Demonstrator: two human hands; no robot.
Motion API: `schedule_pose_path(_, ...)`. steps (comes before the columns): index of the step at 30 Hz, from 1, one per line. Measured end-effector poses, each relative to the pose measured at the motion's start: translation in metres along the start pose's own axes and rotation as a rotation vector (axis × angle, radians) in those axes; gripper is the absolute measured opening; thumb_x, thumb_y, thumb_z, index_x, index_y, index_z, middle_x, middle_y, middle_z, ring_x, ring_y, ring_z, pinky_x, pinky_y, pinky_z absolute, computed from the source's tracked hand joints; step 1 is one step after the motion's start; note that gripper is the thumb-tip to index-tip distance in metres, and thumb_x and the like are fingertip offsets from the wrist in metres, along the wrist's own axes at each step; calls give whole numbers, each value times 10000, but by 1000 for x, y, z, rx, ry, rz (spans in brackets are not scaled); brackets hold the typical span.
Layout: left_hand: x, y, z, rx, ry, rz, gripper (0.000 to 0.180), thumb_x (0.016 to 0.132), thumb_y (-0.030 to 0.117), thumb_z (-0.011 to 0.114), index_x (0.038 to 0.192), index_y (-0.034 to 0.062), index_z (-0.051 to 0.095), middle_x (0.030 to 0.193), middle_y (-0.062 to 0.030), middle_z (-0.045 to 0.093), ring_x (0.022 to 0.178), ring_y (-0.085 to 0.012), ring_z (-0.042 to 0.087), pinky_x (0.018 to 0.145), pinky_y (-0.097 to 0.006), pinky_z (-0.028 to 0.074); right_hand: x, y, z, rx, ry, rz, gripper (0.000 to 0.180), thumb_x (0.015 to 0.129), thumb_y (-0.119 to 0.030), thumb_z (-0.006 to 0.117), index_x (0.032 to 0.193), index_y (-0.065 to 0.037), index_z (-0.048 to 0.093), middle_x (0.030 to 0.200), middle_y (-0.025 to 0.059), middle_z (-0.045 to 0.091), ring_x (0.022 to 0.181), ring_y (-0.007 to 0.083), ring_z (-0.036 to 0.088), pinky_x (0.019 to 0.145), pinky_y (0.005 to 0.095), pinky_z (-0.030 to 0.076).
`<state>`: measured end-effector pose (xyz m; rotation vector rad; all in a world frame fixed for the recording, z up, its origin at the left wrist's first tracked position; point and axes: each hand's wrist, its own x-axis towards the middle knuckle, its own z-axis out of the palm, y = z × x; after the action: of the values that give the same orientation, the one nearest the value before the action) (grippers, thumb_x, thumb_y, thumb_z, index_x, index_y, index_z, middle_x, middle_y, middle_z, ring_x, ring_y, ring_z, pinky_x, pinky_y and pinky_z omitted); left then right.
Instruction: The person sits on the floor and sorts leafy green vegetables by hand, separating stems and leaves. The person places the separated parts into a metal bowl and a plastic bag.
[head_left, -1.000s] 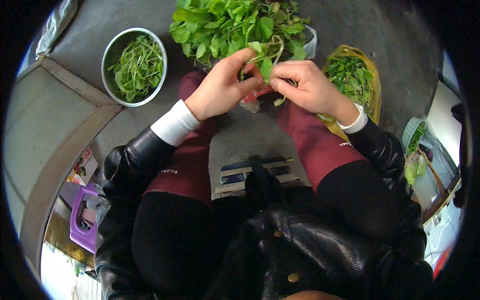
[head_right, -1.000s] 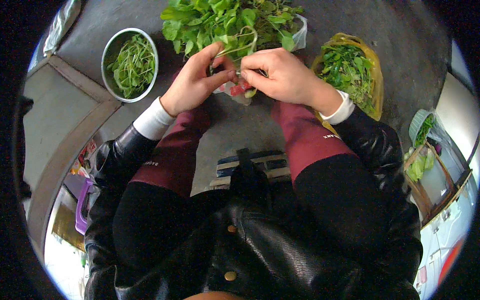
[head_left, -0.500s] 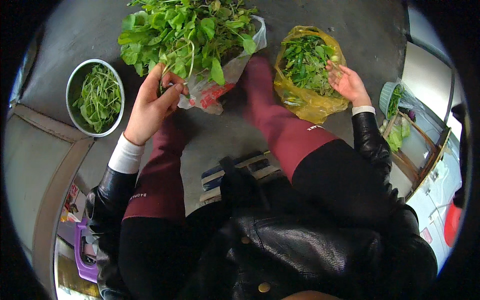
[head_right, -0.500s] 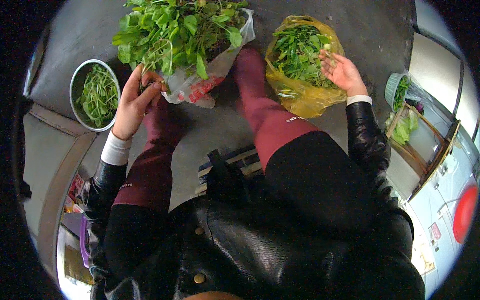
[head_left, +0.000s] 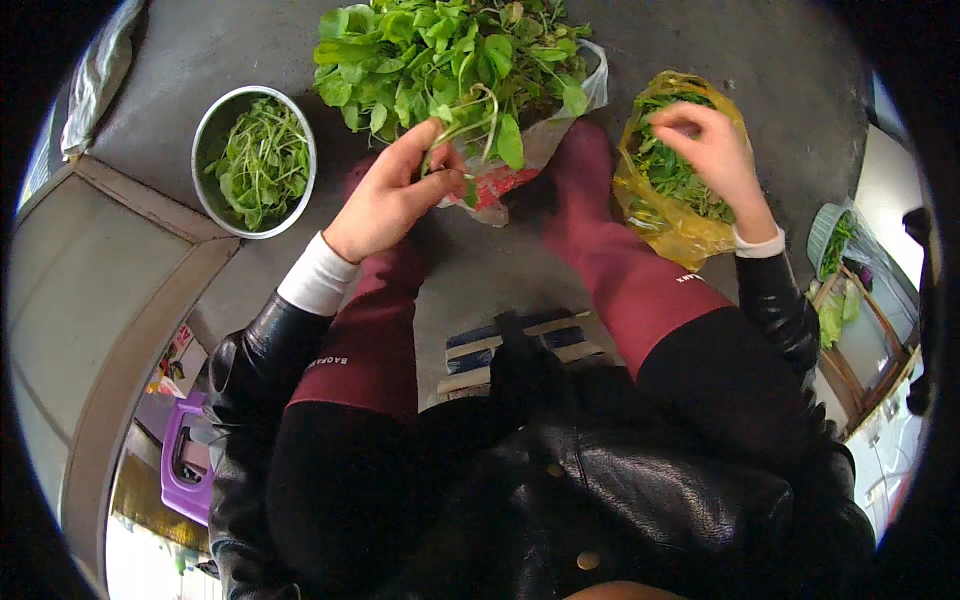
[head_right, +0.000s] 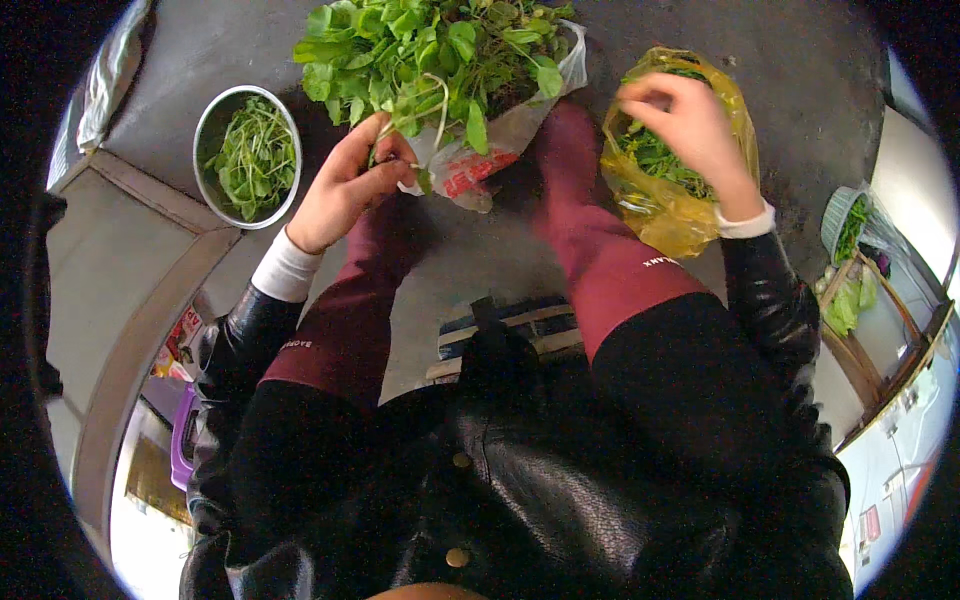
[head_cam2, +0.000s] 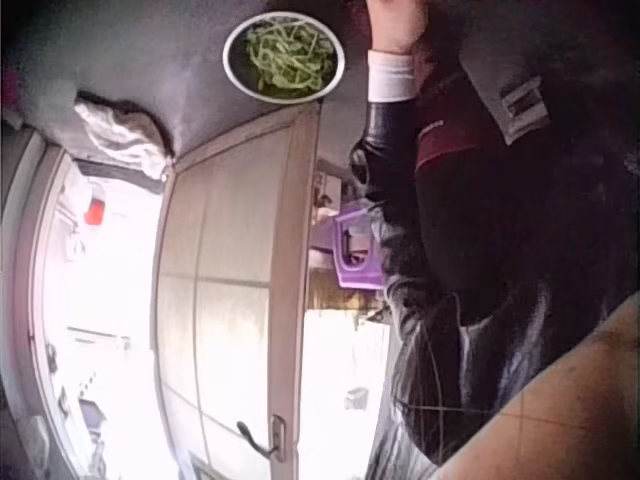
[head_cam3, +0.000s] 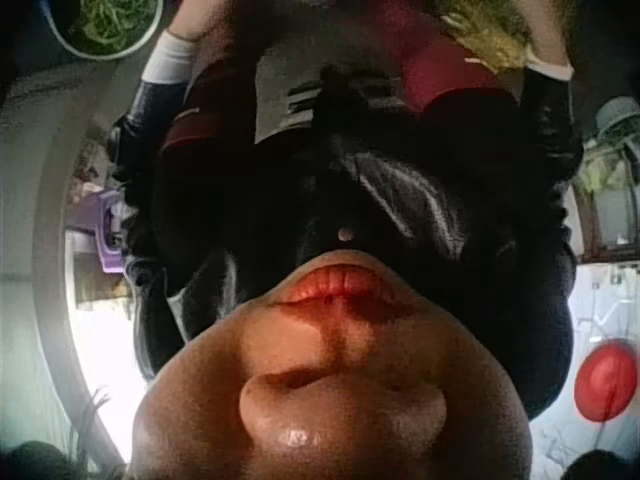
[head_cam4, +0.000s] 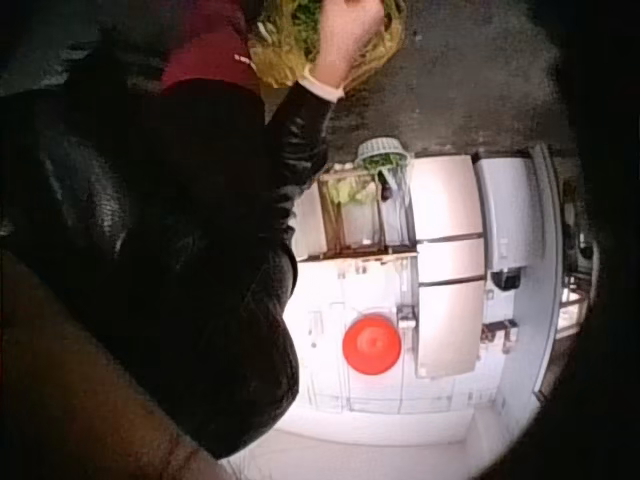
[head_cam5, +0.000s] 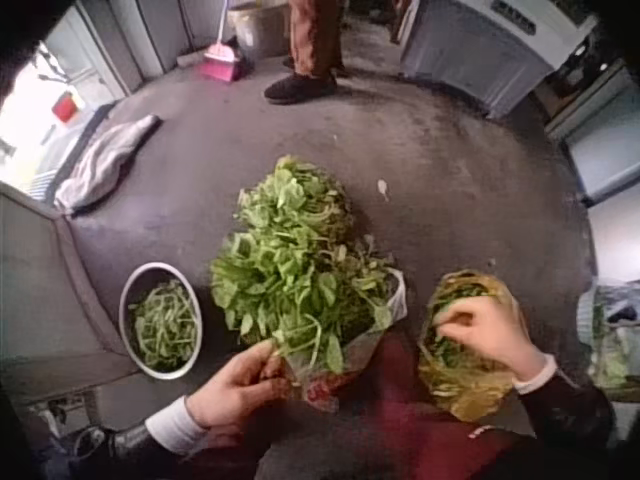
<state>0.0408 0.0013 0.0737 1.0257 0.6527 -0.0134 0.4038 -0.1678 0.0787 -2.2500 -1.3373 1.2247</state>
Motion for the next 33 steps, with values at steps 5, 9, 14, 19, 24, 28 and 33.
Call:
schedule_pose_path(5, 6, -1, 3, 61, -128, 75, 169, 940, 24, 591, 1076, 45, 492, 943, 10, 528, 886, -99, 541, 821, -253, 456, 49, -96, 63, 793, -560, 78, 405, 1018, -324, 595, 1314, -48, 618, 1136, 18, 691, 920, 85, 631, 796, 226, 507)
schedule_pose_path(9, 5, -5, 1, -31, -108, 69, 129, 947, 39, 578, 1036, 74, 491, 934, 18, 547, 863, -72, 510, 761, -220, 432, 62, -99, 81, 734, -446, -74, 339, 1004, -322, 618, 1195, -53, 697, 1009, -31, 694, 845, 28, 581, 722, 205, 457)
schedule_pose_path(14, -2, -5, -15, -121, -114, -99, 98, 987, 111, 545, 1070, 116, 494, 891, 13, 564, 622, -20, 393, 523, -182, 286, 55, -81, 68, 947, -368, -30, 291, 1005, -289, 624, 1135, -54, 735, 893, -51, 674, 772, 30, 565, 688, 198, 449)
schedule_pose_path(19, -5, -13, -31, -71, -12, -48, 173, 981, 104, 543, 1154, 112, 540, 888, 50, 532, 745, -14, 444, 573, -167, 288, 52, -68, 60, 1017, -324, 54, 288, 1002, -285, 635, 1142, -46, 716, 860, -54, 653, 759, 33, 569, 714, 198, 467)
schedule_pose_path(24, -40, 1, -81, 110, 274, -71, 167, 984, 96, 516, 1138, 108, 578, 820, 73, 497, 611, -17, 343, 516, -191, 227, 47, -70, 60, 946, -266, 72, 314, 996, -252, 640, 1228, -43, 672, 935, -16, 677, 853, 52, 601, 778, 211, 496)
schedule_pose_path(28, -65, -19, -159, 660, 614, 177, 161, 946, 85, 525, 1064, 52, 630, 864, -15, 599, 748, -110, 540, 675, -263, 435, 41, -68, 57, 741, -157, -34, 275, 970, -156, 662, 1207, -15, 666, 956, 1, 685, 848, 55, 623, 782, 224, 521)
schedule_pose_path(33, -76, -35, -173, 1720, 846, -101, 452, 897, 99, 603, 1348, 111, 578, 1345, -163, 592, 1294, -363, 509, 1023, -443, 464, 48, -66, 71, 672, -186, -178, 176, 963, -138, 674, 1073, -2, 691, 897, 13, 690, 801, 61, 624, 720, 217, 516)
